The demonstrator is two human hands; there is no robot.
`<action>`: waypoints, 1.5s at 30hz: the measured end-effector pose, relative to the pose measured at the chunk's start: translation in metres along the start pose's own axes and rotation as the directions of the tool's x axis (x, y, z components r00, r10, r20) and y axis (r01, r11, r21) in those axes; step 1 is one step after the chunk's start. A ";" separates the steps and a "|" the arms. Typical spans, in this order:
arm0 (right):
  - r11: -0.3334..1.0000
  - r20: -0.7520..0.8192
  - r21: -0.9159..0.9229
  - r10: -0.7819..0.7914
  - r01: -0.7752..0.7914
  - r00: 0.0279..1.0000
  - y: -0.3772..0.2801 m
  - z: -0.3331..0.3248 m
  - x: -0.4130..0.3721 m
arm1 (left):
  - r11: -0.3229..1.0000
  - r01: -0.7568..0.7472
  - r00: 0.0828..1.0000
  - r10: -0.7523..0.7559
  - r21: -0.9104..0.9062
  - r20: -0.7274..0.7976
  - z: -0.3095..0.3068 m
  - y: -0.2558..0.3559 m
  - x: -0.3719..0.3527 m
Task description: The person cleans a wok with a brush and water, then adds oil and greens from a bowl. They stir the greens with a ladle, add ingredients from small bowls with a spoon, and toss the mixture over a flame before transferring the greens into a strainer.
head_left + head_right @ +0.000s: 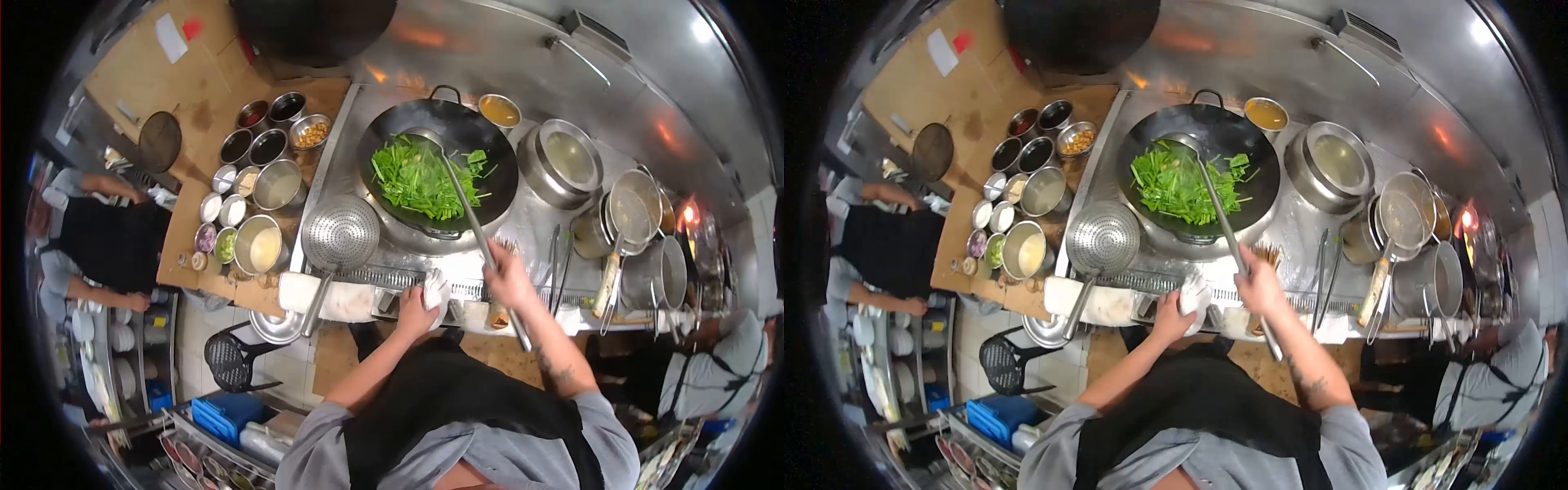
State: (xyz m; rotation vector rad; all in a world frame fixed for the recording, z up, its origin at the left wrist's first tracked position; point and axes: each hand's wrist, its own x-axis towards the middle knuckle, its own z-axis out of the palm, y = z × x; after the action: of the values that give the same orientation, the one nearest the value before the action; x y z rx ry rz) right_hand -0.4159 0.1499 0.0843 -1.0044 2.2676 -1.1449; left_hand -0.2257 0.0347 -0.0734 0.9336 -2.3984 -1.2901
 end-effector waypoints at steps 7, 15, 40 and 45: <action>0.950 0.209 0.192 0.206 -0.246 0.956 0.018 -0.039 -0.011 | 0.492 0.429 0.901 -0.289 -0.757 0.323 0.005 -0.007 0.010; 0.913 0.009 0.255 0.327 -0.319 0.945 0.057 -0.064 0.088 | -0.451 0.486 0.873 0.298 -0.748 0.387 -0.080 0.009 -0.045; 0.958 0.084 -0.263 0.143 -0.116 0.986 -0.050 -0.148 -0.165 | -0.111 0.471 0.846 -0.227 -0.875 0.483 -0.056 0.103 0.064; 0.879 0.142 -0.411 0.324 -0.242 0.935 -0.040 -0.135 -0.115 | -0.041 0.609 0.731 -0.357 -0.792 0.581 -0.048 0.100 0.112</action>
State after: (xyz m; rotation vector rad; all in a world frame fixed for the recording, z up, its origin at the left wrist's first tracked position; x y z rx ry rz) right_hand -0.4076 0.2906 0.1992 -0.8368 2.4145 -0.4526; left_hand -0.3285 -0.0289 0.0281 1.1691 -0.5658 -2.7443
